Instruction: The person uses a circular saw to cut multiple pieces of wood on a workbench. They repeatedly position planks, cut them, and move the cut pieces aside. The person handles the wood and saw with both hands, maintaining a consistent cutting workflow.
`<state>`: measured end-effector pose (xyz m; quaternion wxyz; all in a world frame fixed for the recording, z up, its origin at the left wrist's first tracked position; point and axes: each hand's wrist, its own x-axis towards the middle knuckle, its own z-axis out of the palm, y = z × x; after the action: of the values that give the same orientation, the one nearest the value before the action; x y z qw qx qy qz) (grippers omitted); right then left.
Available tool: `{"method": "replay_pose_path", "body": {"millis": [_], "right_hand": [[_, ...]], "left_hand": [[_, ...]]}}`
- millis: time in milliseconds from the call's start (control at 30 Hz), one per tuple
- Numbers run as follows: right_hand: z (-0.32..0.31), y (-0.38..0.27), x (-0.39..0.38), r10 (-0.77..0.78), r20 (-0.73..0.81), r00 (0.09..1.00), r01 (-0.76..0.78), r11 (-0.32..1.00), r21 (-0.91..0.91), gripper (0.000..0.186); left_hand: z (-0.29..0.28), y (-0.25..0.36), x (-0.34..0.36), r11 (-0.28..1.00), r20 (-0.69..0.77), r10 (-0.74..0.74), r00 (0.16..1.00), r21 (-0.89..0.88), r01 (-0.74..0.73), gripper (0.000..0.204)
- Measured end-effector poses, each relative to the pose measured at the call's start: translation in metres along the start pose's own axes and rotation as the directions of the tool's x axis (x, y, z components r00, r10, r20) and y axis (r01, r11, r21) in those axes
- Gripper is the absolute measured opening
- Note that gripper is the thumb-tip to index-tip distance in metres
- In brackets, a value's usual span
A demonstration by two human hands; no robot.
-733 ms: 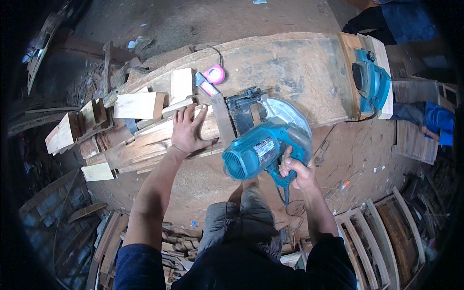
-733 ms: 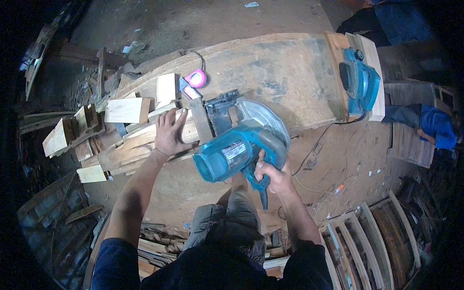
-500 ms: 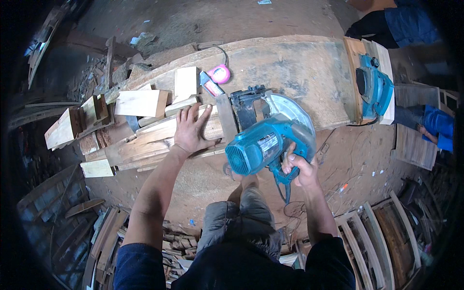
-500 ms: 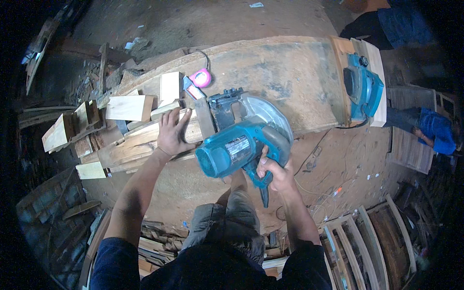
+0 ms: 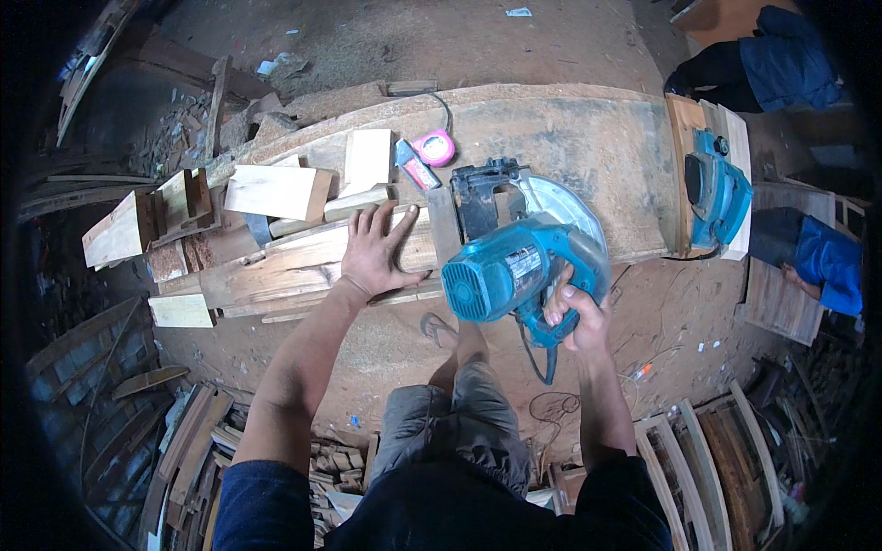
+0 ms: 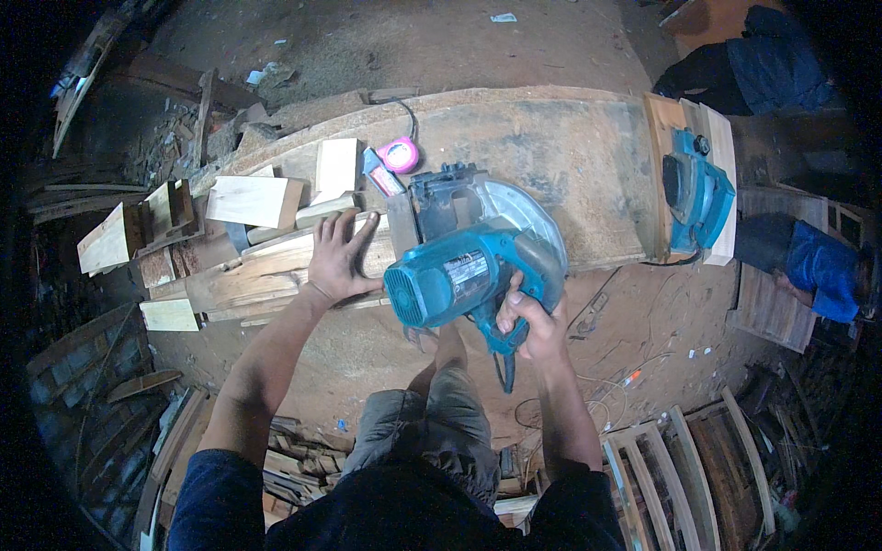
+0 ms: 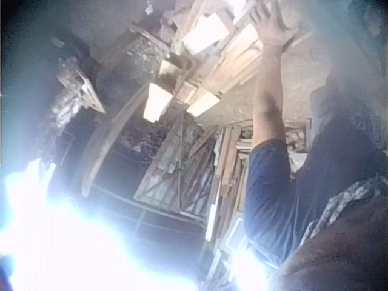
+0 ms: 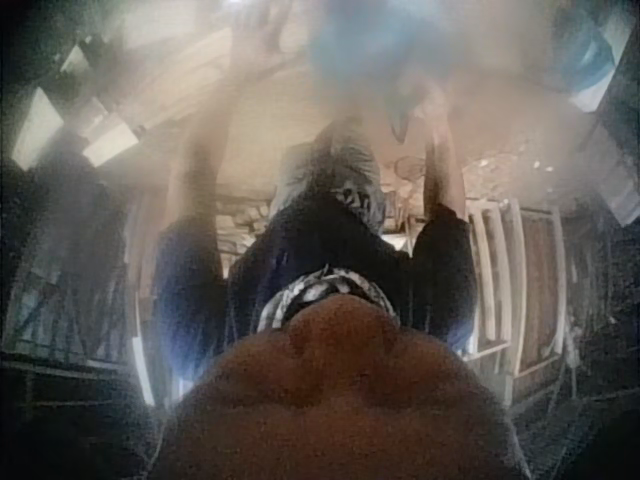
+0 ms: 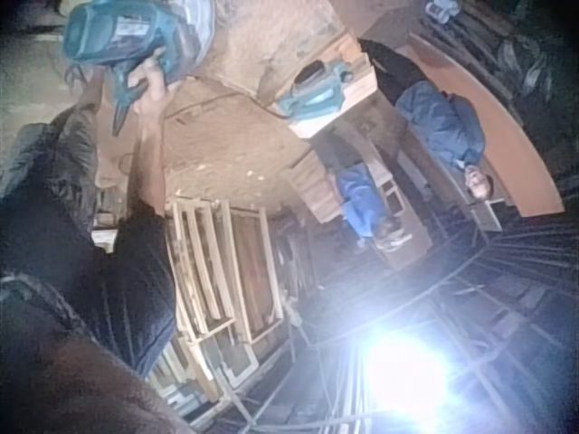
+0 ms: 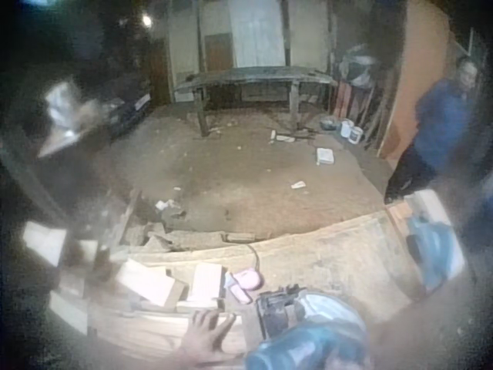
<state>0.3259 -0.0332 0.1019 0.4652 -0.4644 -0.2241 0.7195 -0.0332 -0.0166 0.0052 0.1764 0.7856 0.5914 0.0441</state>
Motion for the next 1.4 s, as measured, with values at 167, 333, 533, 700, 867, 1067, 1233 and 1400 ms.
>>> {"method": "replay_pose_path", "body": {"millis": [167, 333, 533, 700, 867, 1067, 1233, 1400], "right_hand": [[0.008, -0.005, 0.007, -0.013, -0.021, 1.000, 0.013, 1.000, -0.007, 0.022], [0.017, -0.010, 0.013, -0.017, -0.049, 0.999, 0.017, 1.000, -0.003, 0.028], [0.022, -0.012, 0.024, -0.027, -0.048, 0.998, 0.026, 1.000, -0.017, 0.030], [0.024, -0.016, 0.035, -0.032, -0.035, 0.999, 0.031, 0.999, -0.036, 0.029], [0.030, -0.020, 0.049, -0.020, -0.017, 1.000, 0.020, 1.000, 0.011, 0.029], [0.009, -0.064, 0.034, -0.105, -0.068, 0.992, 0.096, 0.988, -0.121, 0.034], [-0.017, -0.100, 0.045, -0.313, -0.127, 0.941, 0.142, 0.709, -0.691, 0.035], [-0.064, -0.079, 0.080, -0.514, 0.039, 0.857, 0.152, 0.181, -0.972, 0.045]], "left_hand": [[0.001, 0.001, 0.001, 1.000, 0.016, -0.015, 1.000, 0.016, 0.015, 0.117], [-0.001, 0.001, 0.001, 0.999, 0.021, -0.021, 1.000, 0.030, 0.020, 0.115], [-0.003, 0.003, 0.001, 0.998, 0.054, -0.039, 0.998, 0.048, 0.037, 0.115], [-0.004, 0.004, 0.003, 0.998, 0.056, -0.035, 0.998, 0.047, 0.032, 0.114], [-0.006, 0.002, 0.001, 0.999, 0.065, -0.035, 0.997, 0.016, 0.034, 0.114], [-0.003, 0.003, 0.000, 0.999, 0.051, -0.045, 0.998, 0.032, 0.044, 0.116], [-0.006, 0.006, -0.003, 0.998, -0.056, 0.023, 0.998, 0.058, -0.020, 0.116], [-0.009, -0.035, -0.044, 0.996, 0.001, -0.008, 1.000, 0.088, 0.008, 0.114]]}}
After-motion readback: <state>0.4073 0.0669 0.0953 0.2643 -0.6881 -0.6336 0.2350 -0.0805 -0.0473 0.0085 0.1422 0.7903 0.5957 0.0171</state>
